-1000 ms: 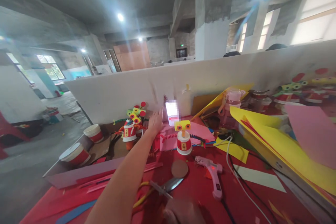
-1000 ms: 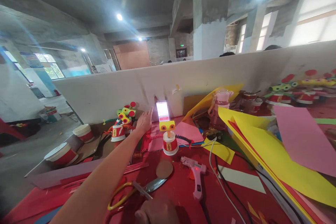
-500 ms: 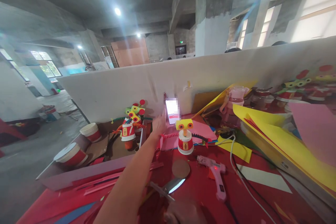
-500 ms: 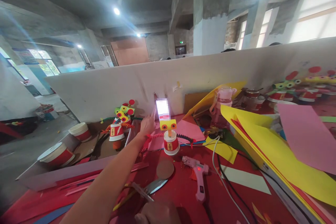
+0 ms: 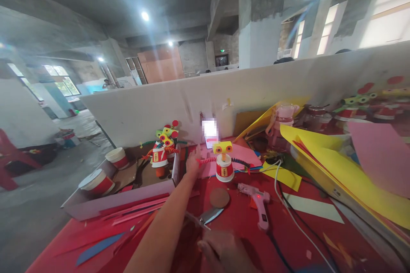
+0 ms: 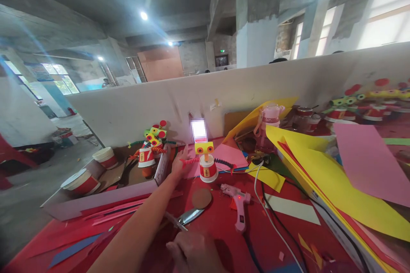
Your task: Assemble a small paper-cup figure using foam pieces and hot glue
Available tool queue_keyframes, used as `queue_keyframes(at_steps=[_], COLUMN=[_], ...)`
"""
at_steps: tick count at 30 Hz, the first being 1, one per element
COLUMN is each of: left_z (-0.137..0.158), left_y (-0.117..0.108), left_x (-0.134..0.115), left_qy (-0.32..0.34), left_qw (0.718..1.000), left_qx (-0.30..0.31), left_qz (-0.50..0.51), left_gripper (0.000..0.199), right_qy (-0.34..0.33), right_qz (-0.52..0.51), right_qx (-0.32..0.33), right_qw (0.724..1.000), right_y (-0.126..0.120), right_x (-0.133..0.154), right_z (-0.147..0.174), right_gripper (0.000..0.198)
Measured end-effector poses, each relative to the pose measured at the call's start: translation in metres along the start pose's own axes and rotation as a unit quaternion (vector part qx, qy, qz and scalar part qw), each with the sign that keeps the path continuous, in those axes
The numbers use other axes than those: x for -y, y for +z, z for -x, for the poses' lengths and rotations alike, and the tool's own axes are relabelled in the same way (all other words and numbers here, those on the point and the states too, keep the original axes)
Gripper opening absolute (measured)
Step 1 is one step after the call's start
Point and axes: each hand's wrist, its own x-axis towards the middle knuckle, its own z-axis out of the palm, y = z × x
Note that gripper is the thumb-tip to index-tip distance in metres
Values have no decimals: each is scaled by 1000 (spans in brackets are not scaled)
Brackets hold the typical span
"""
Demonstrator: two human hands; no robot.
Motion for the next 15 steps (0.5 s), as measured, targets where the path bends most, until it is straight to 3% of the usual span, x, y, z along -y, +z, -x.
queue_keyframes(at_steps=[3,15], left_z=[2,-7], left_y=[3,7], left_x=[1,2], left_qy=[12,48], left_qw=[1000,998], left_qx=[6,-3], left_qz=[-11,-50], left_gripper=[72,67], right_qy=[-16,-10], right_qz=[16,12], right_qx=[-27,-28], right_qw=[999,999], right_y=[-6,-1], right_x=[4,2], right_z=[-3,-1], right_gripper=[60,57])
